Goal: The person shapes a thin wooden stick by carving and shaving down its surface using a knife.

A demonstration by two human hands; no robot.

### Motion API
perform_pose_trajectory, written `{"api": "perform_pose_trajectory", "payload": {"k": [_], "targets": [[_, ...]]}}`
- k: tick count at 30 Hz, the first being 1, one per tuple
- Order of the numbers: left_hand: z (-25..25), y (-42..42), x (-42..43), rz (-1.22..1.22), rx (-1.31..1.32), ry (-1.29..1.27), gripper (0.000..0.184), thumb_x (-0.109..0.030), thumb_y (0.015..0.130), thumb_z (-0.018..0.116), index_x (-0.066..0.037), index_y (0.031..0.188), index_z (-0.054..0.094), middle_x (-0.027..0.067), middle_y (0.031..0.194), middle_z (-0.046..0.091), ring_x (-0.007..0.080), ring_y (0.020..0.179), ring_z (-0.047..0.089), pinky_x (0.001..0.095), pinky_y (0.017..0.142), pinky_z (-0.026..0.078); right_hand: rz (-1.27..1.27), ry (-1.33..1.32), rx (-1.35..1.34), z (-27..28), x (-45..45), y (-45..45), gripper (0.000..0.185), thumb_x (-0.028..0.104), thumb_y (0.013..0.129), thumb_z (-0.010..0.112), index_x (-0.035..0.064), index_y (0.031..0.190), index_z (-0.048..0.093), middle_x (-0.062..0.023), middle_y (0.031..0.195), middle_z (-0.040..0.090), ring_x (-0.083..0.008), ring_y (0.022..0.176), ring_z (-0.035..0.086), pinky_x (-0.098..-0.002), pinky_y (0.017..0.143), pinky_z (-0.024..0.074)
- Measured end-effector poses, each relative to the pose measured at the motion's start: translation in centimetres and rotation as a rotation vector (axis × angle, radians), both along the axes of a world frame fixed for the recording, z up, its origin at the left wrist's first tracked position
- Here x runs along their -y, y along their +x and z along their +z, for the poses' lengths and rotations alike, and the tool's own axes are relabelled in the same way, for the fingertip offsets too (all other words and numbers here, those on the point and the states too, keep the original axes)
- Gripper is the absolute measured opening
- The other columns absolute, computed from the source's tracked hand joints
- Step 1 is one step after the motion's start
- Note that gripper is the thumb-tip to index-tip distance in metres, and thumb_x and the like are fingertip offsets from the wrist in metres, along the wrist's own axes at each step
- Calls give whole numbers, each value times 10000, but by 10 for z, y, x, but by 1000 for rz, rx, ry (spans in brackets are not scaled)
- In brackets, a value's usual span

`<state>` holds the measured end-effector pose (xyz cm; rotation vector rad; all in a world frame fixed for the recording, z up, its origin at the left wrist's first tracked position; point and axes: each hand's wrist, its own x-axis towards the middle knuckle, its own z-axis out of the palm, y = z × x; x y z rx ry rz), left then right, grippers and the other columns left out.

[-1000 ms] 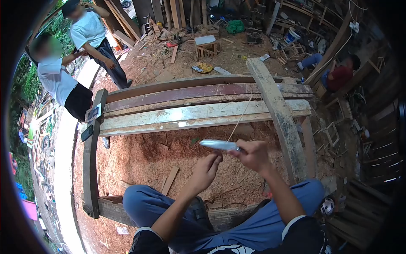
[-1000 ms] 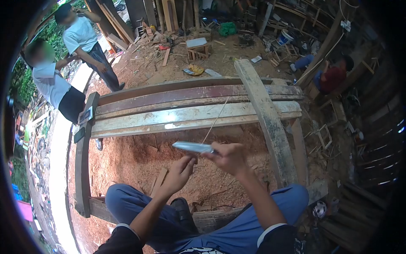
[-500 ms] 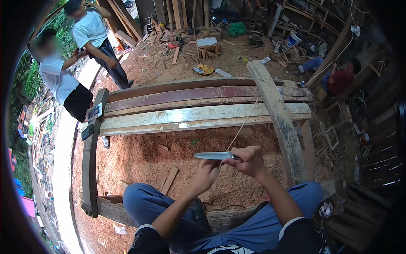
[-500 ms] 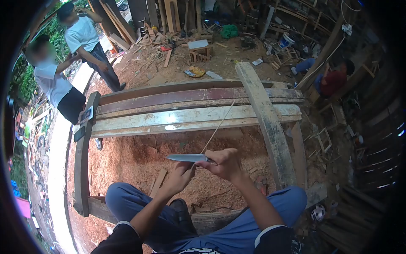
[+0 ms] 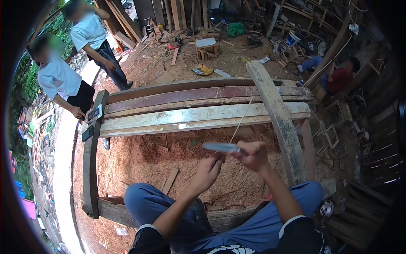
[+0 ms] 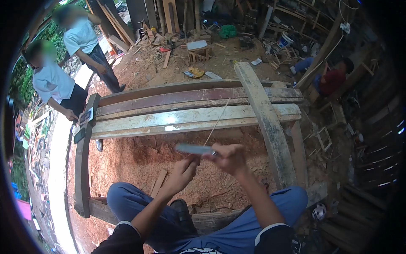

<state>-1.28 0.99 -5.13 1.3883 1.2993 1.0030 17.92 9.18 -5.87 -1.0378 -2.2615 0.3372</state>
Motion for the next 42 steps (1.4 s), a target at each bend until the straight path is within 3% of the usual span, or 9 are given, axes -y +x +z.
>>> {"api": "perform_pose_trajectory", "payload": {"k": [5,10,18,24,31,36,38,39,42], "targets": [[2,0,5,-67,107,-117,225,-209,1038,466,-16,936,522,30,618,446,116,567,451,312,532,389,-261,-39,-44,12,-15,17,491,577,914,598,133,704,620,-50,493,524,-234,453,588,-377,451,433],[-4,-3,5,-3,88,-75,235,-223,1040,470,-16,943,526,26,618,449,114,569,446,316,536,395,91,-22,-56,7,13,-8,478,547,911,622,123,693,585,-59,504,528,-259,463,594,-381,445,434],[7,-4,5,-25,157,-144,221,-205,1046,461,-8,1014,557,34,632,450,96,571,440,297,527,393,-156,-7,-43,15,-4,4,468,541,898,634,127,687,576,-67,499,541,-272,490,626,-384,451,457],[-3,-5,8,-22,74,-84,175,-158,1019,462,-6,1019,548,36,651,478,109,565,457,307,536,412,101,83,23,9,7,-5,486,556,894,627,132,666,563,-57,508,532,-256,477,612,-371,455,449],[11,-3,2,-4,114,-109,217,-213,1040,450,-19,1007,540,41,643,469,118,576,481,312,542,421,58,230,31,9,-10,3,550,595,907,587,124,629,533,-30,466,490,-197,419,561,-330,429,423],[19,-4,14,-104,61,-128,243,-254,1053,453,-40,966,528,11,646,444,96,579,453,286,537,397,-264,51,27,17,-25,29,543,605,931,555,118,692,592,-42,479,509,-210,435,568,-358,430,412],[7,-2,14,-81,50,-45,237,-262,1049,473,-57,950,534,-51,658,404,47,592,409,240,522,357,-248,59,-26,17,-18,26,532,594,933,561,141,654,565,-16,451,485,-175,391,530,-350,409,401],[8,-4,13,-70,85,-99,243,-232,1046,459,-13,959,515,55,641,463,138,576,473,324,549,413,-199,136,-33,13,-9,14,517,582,912,600,130,664,559,-37,465,500,-206,390,529,-364,413,404],[2,-4,12,10,100,-54,246,-269,1045,475,-52,944,530,-36,659,423,51,589,417,249,525,364,81,85,-21,6,13,-7,506,570,895,627,122,673,550,-60,483,515,-231,413,552,-373,419,408]]}}
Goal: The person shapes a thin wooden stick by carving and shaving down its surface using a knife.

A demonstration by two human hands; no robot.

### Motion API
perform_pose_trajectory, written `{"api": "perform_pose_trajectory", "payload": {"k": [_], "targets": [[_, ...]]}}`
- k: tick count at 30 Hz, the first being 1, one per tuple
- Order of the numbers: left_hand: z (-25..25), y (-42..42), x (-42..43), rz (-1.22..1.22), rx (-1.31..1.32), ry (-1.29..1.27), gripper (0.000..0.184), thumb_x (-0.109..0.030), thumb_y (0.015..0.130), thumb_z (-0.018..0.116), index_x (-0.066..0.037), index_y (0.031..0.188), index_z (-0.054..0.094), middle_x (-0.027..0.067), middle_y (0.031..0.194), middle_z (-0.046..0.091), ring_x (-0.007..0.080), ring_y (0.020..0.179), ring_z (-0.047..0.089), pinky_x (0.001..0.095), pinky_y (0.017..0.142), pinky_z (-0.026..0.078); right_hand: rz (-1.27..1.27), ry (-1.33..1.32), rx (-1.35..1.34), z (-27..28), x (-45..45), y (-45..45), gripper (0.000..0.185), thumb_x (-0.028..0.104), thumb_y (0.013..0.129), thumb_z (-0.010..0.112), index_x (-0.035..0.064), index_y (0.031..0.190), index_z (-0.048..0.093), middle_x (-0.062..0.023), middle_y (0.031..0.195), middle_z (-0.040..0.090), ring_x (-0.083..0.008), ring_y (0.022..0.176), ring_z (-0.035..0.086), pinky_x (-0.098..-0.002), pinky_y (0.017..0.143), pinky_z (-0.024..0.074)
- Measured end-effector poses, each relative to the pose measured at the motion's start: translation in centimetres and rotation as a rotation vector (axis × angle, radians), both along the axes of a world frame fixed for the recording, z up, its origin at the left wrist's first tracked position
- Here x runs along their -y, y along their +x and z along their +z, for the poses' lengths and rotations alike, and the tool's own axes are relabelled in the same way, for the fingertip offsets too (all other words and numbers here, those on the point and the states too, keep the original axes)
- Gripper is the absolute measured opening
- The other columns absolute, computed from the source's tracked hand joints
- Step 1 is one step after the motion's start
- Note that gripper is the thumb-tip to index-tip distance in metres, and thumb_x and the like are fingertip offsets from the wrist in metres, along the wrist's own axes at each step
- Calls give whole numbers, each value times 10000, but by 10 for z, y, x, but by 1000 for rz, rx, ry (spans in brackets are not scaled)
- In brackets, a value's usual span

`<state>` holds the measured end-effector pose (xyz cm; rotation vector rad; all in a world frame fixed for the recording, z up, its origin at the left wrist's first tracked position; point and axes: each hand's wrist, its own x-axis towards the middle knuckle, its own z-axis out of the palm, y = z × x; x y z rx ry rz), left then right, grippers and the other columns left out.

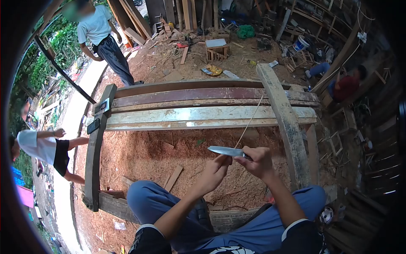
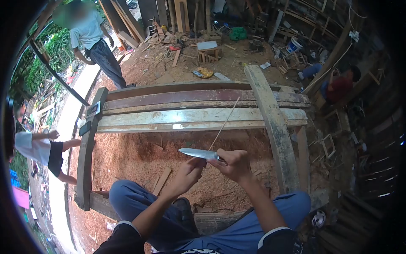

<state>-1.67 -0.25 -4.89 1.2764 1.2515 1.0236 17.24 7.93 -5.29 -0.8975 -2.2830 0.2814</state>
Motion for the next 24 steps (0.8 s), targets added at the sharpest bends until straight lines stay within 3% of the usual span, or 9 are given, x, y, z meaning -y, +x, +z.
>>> {"api": "perform_pose_trajectory", "payload": {"k": [1,5,9,13,16,17,19,22,24], "targets": [[1,-3,-1,-16,-35,-3,250,-274,1045,474,-51,949,534,-31,666,435,53,596,426,250,531,374,-5,53,93,0,-4,2,514,570,905,616,117,675,539,-67,496,522,-244,440,572,-378,426,410],[13,-4,0,-15,-16,-36,237,-245,1047,466,-31,967,527,56,629,476,126,558,466,326,535,411,-318,-139,-42,16,-21,14,532,580,924,584,113,674,541,-66,499,526,-268,460,585,-390,439,426],[0,-6,-1,16,-10,-8,247,-254,1050,462,-29,969,526,58,603,458,129,545,458,327,531,408,-256,-80,-35,8,-15,-2,503,547,915,617,113,674,538,-73,525,551,-265,470,597,-398,446,438],[-7,-9,2,78,-68,42,259,-254,1051,461,-19,958,517,60,600,456,134,541,452,329,530,405,26,-4,74,8,-4,-18,483,538,915,620,118,686,558,-76,524,553,-260,480,604,-395,463,452],[3,-13,2,45,-31,14,263,-248,1049,462,-6,978,535,65,608,468,137,553,474,329,538,416,-181,-100,111,12,-18,-9,493,559,925,590,117,707,584,-74,518,550,-256,480,603,-399,470,450],[2,-14,4,37,-35,-2,260,-254,1051,464,-17,980,542,34,637,467,113,573,468,304,540,409,-240,-128,-19,9,-24,-9,519,579,936,559,111,715,591,-72,510,544,-244,475,601,-397,465,444],[-1,-17,6,19,-44,-35,253,-267,1053,467,-40,986,557,-27,697,466,65,614,455,254,545,396,-249,-107,-20,17,-19,-14,516,575,934,564,107,719,593,-74,507,539,-248,473,598,-399,461,436],[3,-13,7,104,0,-1,249,-226,1046,464,3,986,540,82,630,474,153,561,460,349,545,414,-115,-61,9,11,-9,-27,507,565,930,577,104,720,593,-77,515,541,-259,469,590,-404,455,425],[-7,-17,5,108,-116,63,237,-218,1045,464,0,978,531,88,634,472,155,565,457,351,547,411,43,-15,71,11,0,-34,502,561,926,585,105,717,592,-78,516,541,-263,466,586,-406,453,421]]}}
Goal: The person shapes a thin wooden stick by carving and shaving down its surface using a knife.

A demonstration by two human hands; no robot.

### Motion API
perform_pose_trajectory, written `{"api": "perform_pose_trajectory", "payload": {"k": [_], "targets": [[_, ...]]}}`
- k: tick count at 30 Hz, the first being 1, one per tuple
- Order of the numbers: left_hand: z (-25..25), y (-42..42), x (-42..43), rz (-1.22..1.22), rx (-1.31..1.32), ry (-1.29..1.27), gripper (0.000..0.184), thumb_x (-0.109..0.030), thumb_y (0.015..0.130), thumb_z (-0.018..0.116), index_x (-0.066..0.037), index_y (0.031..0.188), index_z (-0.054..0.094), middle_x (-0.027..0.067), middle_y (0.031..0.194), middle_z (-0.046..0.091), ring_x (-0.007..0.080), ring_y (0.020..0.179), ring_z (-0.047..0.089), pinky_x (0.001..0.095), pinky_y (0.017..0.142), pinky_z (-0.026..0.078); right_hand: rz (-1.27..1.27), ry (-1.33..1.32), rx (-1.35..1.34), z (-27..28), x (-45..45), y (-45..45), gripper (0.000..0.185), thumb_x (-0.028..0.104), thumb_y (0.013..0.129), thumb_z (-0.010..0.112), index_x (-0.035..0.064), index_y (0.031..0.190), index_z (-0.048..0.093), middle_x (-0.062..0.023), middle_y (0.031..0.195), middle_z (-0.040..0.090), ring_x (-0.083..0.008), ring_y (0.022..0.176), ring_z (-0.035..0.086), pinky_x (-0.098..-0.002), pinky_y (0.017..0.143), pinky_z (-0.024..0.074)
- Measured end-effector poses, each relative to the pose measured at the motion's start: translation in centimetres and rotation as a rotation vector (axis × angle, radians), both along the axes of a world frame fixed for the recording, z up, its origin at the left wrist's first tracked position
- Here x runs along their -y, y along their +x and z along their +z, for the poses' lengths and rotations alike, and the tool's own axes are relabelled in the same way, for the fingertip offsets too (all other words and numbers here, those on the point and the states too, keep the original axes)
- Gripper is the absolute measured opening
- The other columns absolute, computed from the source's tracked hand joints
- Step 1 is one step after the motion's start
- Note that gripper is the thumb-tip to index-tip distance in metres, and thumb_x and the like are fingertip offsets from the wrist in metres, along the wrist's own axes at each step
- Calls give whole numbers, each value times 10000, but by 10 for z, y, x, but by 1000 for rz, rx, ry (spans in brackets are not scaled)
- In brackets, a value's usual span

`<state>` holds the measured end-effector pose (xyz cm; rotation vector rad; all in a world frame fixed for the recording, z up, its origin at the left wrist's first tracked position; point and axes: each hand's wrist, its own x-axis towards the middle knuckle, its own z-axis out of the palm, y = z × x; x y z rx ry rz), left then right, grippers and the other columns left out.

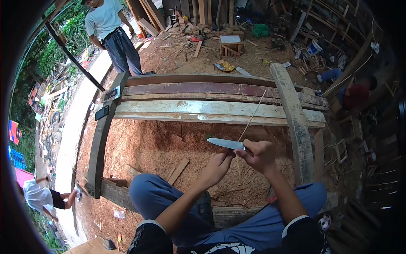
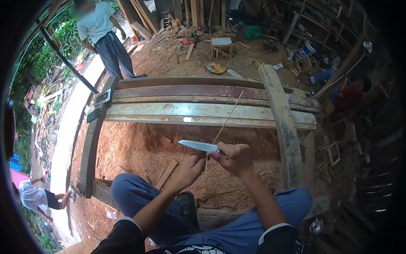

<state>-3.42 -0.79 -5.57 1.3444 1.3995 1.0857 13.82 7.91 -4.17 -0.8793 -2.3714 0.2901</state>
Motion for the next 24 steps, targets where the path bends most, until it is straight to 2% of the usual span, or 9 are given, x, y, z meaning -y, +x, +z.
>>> {"api": "perform_pose_trajectory", "payload": {"k": [1,4,5,8,11,13,17,21,24], "targets": [[-3,-3,1,5,-61,26,232,-213,1044,464,-2,973,526,91,636,471,157,567,456,352,548,410,32,0,23,-1,-5,3,494,559,924,586,107,727,607,-80,515,546,-270,480,600,-401,463,436],[12,0,-1,-35,71,-28,256,-270,1050,460,-42,955,527,-17,673,447,66,600,438,259,540,385,-232,-80,-65,2,-22,11,441,545,931,582,135,797,677,-100,545,572,-288,529,634,-403,483,446],[14,-2,0,-63,77,-94,262,-271,1052,454,-40,947,518,-12,675,446,66,602,438,260,543,385,-322,-151,-44,5,-27,16,440,539,931,582,129,802,676,-99,549,583,-291,544,646,-403,497,459],[10,-4,2,-62,43,-72,264,-274,1053,456,-33,990,542,-11,685,457,71,609,446,266,548,392,-303,-100,-62,9,-18,8,431,540,933,580,141,805,682,-98,540,573,-290,540,643,-398,494,457],[2,-6,2,-12,-33,-120,271,-277,1053,459,-29,1058,568,-10,698,470,77,616,454,275,551,399,-37,-62,-13,-1,-8,-5,448,549,920,597,133,765,651,-84,525,557,-273,496,615,-395,473,445],[-9,-7,-1,-21,16,-16,275,-275,1053,459,-29,1096,575,-8,702,476,81,616,457,280,552,402,46,16,109,0,-10,-3,471,556,915,601,115,753,634,-69,516,557,-260,483,610,-398,475,453],[3,-11,-2,-9,51,-51,251,-251,1050,462,-23,1062,567,-9,694,477,83,615,458,280,551,401,-289,-203,-64,6,-31,5,508,571,940,556,101,763,627,-111,534,525,-312,526,616,-414,490,440],[1,-18,1,30,48,-88,246,-243,1048,468,-18,990,549,-14,668,457,80,608,445,277,546,391,-115,-230,-22,3,-15,-15,488,578,934,561,117,802,652,-56,513,566,-236,475,612,-365,474,469],[-9,-27,6,98,-41,-79,249,-239,1046,473,-20,955,550,-17,655,450,78,602,437,274,539,382,70,-2,18,-10,-8,-33,468,550,928,587,114,761,619,-45,499,552,-228,463,607,-354,461,457]]}}
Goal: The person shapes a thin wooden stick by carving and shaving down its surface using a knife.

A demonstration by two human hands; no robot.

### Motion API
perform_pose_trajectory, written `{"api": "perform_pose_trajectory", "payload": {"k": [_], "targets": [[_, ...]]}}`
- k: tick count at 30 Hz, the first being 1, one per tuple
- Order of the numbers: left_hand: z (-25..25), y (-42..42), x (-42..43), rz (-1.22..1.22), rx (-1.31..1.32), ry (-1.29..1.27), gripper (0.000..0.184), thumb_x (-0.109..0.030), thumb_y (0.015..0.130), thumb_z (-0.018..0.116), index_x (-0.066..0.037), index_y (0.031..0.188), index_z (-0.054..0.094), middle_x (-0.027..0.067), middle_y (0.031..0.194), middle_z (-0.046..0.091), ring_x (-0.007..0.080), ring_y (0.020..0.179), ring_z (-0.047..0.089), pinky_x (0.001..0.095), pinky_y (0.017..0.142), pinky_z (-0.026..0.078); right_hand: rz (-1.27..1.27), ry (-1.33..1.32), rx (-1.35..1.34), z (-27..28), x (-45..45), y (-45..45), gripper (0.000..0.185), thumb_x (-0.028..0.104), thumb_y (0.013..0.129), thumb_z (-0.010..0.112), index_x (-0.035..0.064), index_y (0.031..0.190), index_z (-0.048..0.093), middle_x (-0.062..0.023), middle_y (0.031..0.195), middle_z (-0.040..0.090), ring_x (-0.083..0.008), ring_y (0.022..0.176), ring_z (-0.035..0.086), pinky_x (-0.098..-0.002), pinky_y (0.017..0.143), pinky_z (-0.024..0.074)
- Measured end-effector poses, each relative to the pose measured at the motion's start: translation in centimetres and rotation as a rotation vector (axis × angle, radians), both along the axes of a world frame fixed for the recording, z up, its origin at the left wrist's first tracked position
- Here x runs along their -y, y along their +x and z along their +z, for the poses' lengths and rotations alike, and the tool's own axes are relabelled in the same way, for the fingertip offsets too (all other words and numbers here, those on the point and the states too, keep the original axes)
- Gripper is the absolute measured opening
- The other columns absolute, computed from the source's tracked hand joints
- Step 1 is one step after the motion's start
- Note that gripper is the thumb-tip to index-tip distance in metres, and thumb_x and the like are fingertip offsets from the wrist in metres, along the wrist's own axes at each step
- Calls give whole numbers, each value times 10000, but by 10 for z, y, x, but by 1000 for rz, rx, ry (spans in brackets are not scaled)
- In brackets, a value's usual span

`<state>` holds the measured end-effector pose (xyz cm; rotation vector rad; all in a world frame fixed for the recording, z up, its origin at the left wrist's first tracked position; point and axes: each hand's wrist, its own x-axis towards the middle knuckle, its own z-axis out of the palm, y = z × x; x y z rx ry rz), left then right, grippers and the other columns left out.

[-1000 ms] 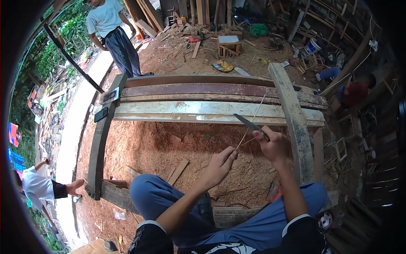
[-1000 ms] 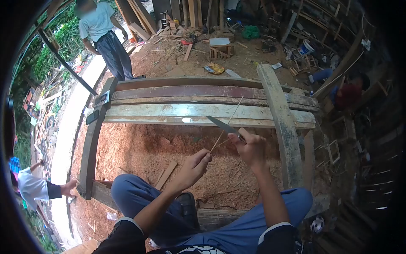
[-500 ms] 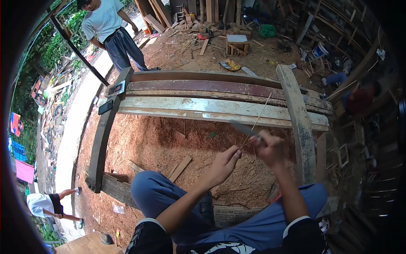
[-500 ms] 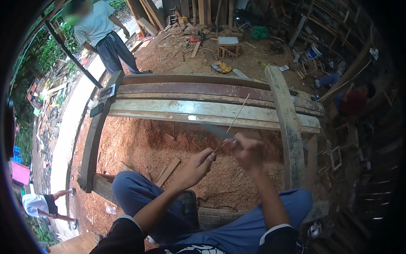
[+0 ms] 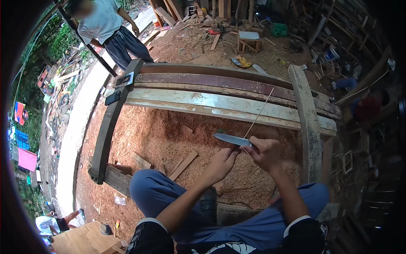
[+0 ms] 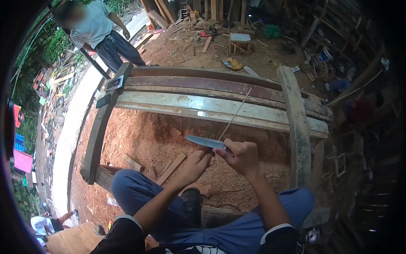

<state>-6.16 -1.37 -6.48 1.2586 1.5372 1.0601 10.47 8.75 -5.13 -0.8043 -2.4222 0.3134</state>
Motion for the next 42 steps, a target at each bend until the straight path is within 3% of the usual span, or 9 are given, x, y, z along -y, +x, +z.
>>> {"api": "perform_pose_trajectory", "payload": {"k": [4,9,16,22,27,31,34,38,42], "targets": [[3,-8,2,11,57,63,288,-275,1040,472,-13,966,566,-1,655,472,92,609,471,294,546,405,-91,-102,-66,9,-18,-4,472,529,921,609,110,705,587,-59,496,540,-243,465,605,-359,451,446],[23,-21,11,47,-64,-41,301,-291,1044,450,-18,972,558,10,659,500,98,610,504,290,560,425,59,70,-107,0,-1,-38,528,573,934,569,128,648,559,-37,469,514,-206,408,556,-345,412,419],[20,-30,16,-16,11,-3,276,-282,1040,459,-30,985,557,8,678,506,99,616,506,276,578,431,-198,-70,-97,7,-33,-17,537,579,918,597,107,662,570,-64,488,505,-206,434,555,-374,441,395],[29,-30,20,30,86,-25,255,-262,1052,446,-45,948,528,-9,689,463,69,616,464,261,561,403,62,33,-19,5,-10,-28,483,537,912,619,124,667,579,-59,499,515,-208,432,556,-330,428,422],[21,-31,16,2,118,-8,233,-253,1050,450,-53,966,534,-39,694,445,65,598,423,259,542,377,-229,-111,-66,4,-27,-11,498,552,911,619,96,711,609,-80,495,491,-256,455,566,-388,458,410],[1,-29,13,23,129,46,243,-266,1050,452,-51,977,537,-39,699,456,68,605,429,266,549,379,90,57,-19,1,-1,-29,507,566,923,593,129,667,578,-43,485,528,-181,417,560,-336,426,429],[13,-31,15,23,75,4,252,-278,1051,449,-53,993,545,-29,697,463,71,618,448,268,563,393,-2,-23,3,3,-9,-25,536,561,924,594,86,674,573,-80,491,493,-242,454,575,-387,454,419],[24,-35,16,-6,63,-56,255,-280,1048,445,-51,1016,552,-5,698,480,86,631,481,275,586,417,-218,-61,-75,11,-19,-18,542,568,933,580,96,668,580,-57,482,496,-215,424,557,-375,430,414],[35,-35,18,6,47,-147,261,-286,1049,443,-49,1006,545,9,707,485,95,630,493,272,597,425,-7,6,-69,3,-1,-30,535,576,920,592,99,677,591,-48,480,497,-205,421,547,-364,435,415]]}}
